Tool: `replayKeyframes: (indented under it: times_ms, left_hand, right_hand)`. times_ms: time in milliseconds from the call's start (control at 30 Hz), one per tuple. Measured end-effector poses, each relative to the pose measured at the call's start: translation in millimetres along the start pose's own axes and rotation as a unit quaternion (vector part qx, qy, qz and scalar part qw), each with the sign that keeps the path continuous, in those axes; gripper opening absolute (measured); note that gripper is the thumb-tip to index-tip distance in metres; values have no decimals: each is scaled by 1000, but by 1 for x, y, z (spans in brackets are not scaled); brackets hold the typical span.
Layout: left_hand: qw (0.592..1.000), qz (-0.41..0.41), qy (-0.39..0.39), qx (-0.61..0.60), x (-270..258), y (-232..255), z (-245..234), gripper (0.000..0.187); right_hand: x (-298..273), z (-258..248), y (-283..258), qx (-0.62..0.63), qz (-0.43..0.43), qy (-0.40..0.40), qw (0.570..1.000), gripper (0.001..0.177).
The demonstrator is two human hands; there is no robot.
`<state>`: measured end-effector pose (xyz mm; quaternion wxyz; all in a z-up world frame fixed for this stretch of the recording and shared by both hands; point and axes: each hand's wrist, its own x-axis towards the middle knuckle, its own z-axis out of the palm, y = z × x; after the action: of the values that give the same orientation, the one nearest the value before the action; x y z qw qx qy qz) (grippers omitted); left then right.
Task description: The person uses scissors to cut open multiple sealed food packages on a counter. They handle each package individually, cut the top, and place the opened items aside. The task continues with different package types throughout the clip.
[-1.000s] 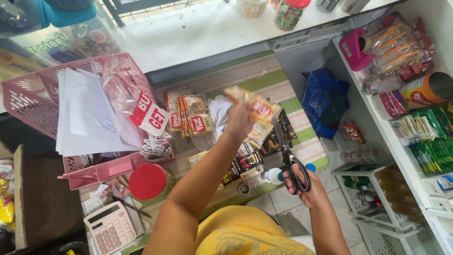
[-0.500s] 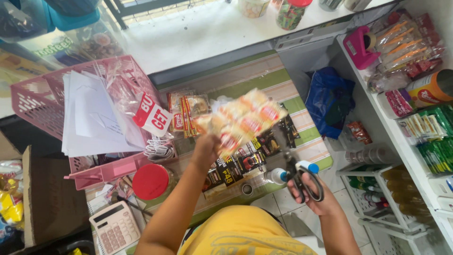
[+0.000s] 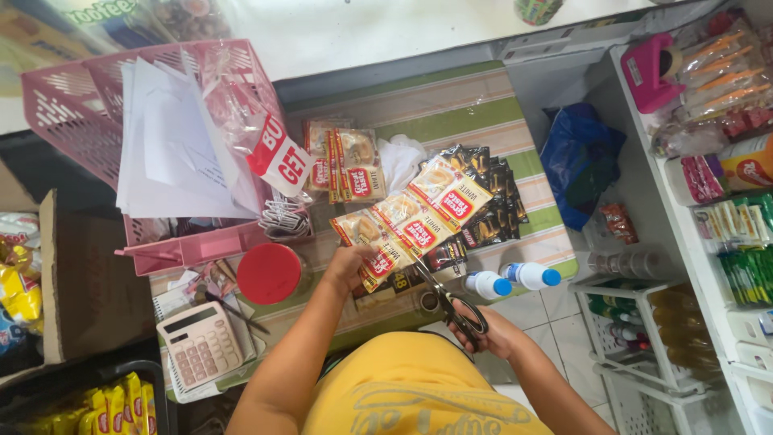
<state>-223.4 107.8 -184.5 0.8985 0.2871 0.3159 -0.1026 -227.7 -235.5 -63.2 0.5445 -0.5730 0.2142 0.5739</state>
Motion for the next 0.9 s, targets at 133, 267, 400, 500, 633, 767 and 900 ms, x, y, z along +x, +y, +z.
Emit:
replayKeyframes:
  times_ms: [133,267,400,500,633,767,900]
  left_hand:
    - [1000,2,21,12,-12,4,8,47]
    - [999,8,20,28,-20,9,11,47]
    - [999,10,29,35,-24,9,13,46]
    - [999,18,18,31,-25,11,14,47]
    - [998,22,23,46,-26,13,15,49]
    - [998,26,26,54,-29,16,17,50]
    - [997,9,39,60,-33,15,18,47]
  right_hand:
    - [8,4,-8,-42,3,20,999,65]
    - [13,8,-16,-54,-5,11,998,65]
    - [14,10,-20,-67,-12,-2,998,67]
    - [13,11,-22,-69,3,2,998,67]
    - [10,12,-26,-67,-12,-4,998,62]
    - [6,16,-27,-85,-50,8,995,56]
    - [7,24,-29,-90,-59,8,994,58]
